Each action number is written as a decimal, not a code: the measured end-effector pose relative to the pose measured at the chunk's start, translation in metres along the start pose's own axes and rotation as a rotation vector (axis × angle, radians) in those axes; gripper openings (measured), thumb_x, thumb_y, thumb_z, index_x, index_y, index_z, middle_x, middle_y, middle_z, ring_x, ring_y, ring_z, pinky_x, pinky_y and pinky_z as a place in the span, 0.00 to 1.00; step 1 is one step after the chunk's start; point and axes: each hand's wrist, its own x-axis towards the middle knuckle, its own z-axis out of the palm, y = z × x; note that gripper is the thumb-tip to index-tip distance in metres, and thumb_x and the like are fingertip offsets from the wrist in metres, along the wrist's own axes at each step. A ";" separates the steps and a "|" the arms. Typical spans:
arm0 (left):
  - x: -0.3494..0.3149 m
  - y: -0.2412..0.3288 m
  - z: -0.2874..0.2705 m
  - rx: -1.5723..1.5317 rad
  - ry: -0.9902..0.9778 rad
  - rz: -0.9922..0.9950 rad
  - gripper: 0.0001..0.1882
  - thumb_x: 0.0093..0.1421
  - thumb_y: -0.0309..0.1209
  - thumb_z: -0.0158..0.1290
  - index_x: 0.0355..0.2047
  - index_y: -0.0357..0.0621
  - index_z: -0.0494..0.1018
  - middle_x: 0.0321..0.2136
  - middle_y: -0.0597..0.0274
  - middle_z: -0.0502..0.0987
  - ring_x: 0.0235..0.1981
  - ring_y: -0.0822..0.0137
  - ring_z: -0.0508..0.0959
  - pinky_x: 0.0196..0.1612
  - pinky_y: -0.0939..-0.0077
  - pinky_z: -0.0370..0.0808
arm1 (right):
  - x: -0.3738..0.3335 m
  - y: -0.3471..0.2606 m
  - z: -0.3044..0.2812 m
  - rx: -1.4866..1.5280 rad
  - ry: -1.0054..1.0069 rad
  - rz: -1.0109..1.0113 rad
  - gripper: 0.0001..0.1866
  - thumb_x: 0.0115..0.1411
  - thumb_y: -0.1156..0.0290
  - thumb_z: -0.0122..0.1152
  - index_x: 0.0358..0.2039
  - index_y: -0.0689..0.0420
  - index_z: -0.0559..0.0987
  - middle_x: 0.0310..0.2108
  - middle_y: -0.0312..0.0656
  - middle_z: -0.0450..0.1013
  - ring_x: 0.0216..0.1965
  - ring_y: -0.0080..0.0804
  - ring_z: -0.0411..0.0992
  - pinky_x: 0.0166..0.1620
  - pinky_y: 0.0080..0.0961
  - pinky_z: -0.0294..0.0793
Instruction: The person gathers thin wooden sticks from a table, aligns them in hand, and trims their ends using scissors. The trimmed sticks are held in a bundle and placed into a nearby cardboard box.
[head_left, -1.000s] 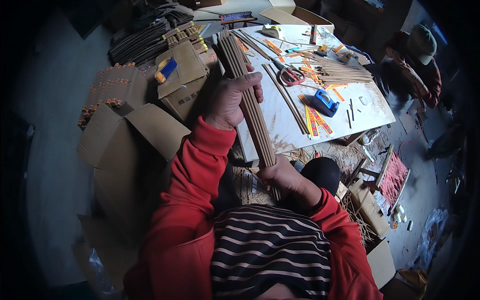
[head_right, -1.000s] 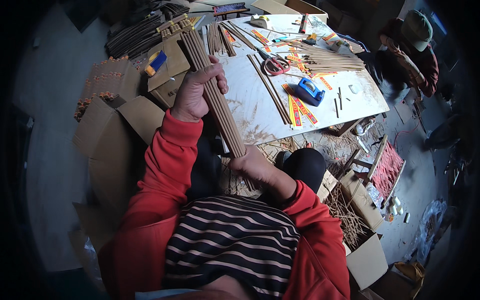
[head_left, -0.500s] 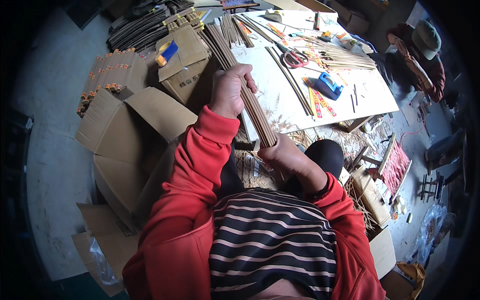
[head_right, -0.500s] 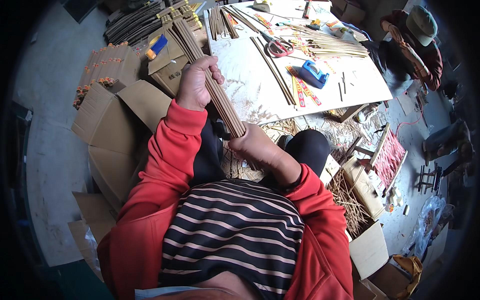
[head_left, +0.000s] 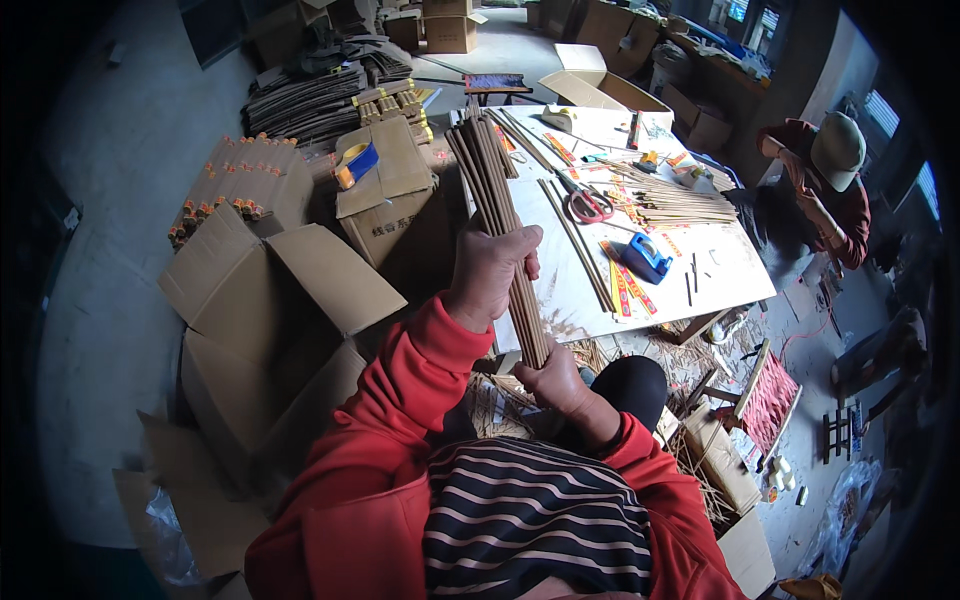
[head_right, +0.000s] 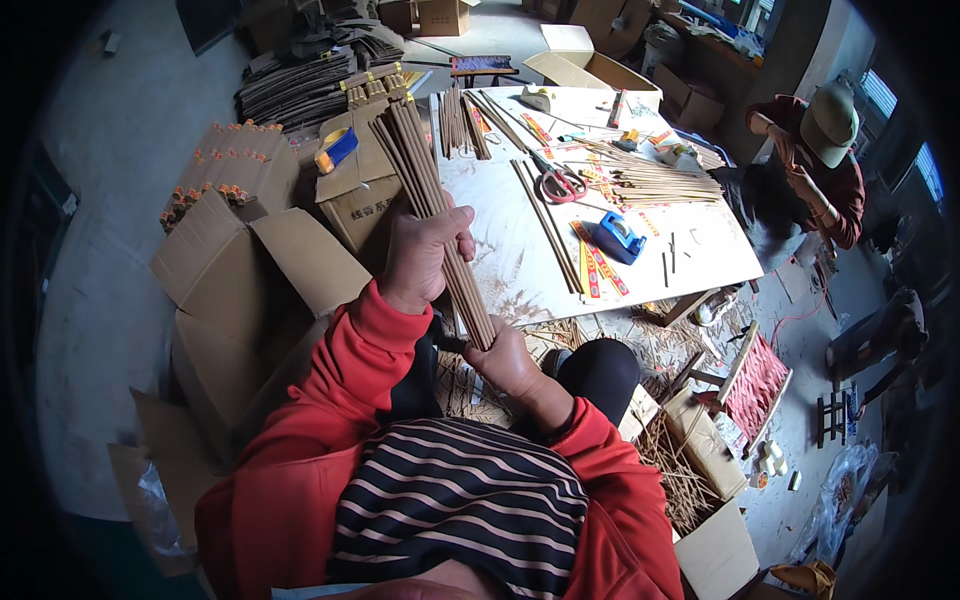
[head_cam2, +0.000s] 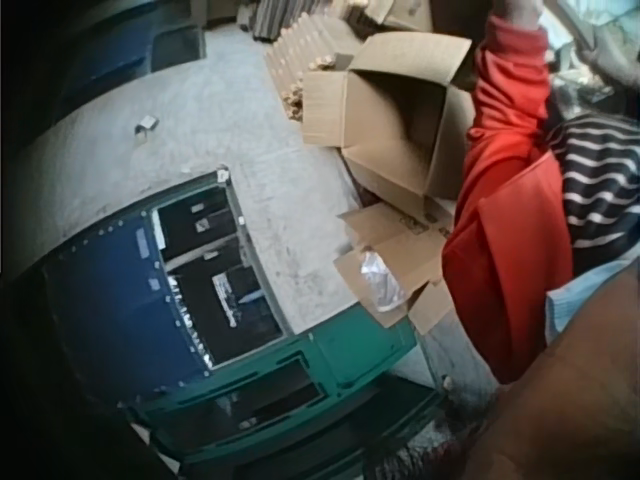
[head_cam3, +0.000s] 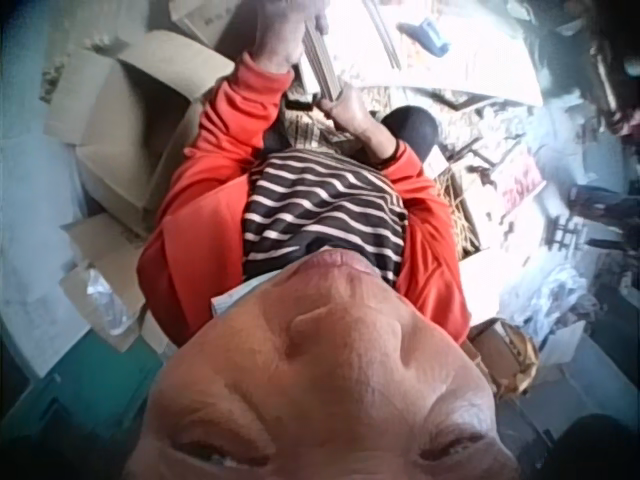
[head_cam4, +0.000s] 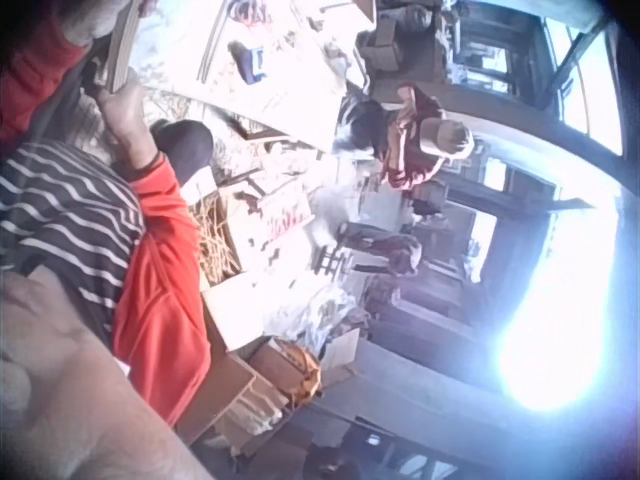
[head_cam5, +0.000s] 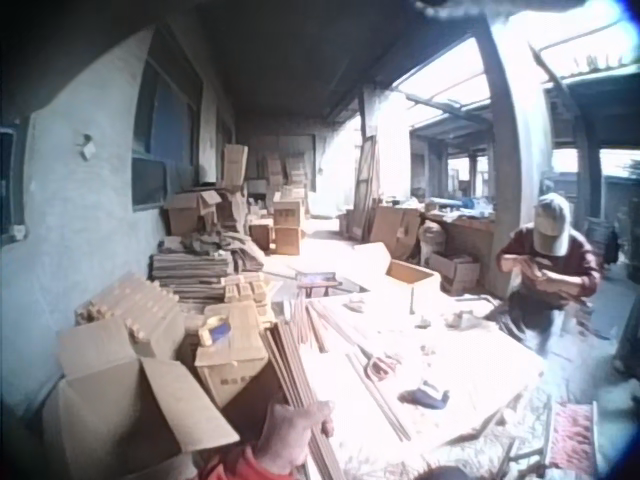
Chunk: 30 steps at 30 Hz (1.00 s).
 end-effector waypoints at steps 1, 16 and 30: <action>-0.001 0.000 -0.003 -0.005 -0.041 -0.028 0.08 0.47 0.24 0.54 0.23 0.42 0.63 0.14 0.64 0.66 0.12 0.71 0.68 0.17 0.78 0.68 | -0.002 0.003 0.002 0.065 -0.023 -0.026 0.12 0.45 0.74 0.58 0.30 0.63 0.68 0.17 0.38 0.67 0.17 0.23 0.65 0.21 0.20 0.65; 0.010 0.008 -0.028 -0.203 -0.318 -0.245 0.11 0.49 0.31 0.56 0.27 0.42 0.65 0.15 0.64 0.69 0.15 0.70 0.71 0.21 0.77 0.68 | -0.009 -0.008 -0.007 0.487 -0.545 0.103 0.05 0.44 0.77 0.55 0.23 0.64 0.70 0.14 0.38 0.67 0.13 0.24 0.66 0.18 0.19 0.67; 0.008 0.019 -0.028 -0.292 -0.352 -0.238 0.10 0.49 0.29 0.56 0.24 0.46 0.63 0.15 0.65 0.67 0.16 0.71 0.69 0.21 0.77 0.67 | -0.002 -0.021 -0.010 0.415 -0.573 0.089 0.07 0.41 0.79 0.54 0.24 0.66 0.71 0.15 0.39 0.68 0.14 0.25 0.67 0.19 0.19 0.67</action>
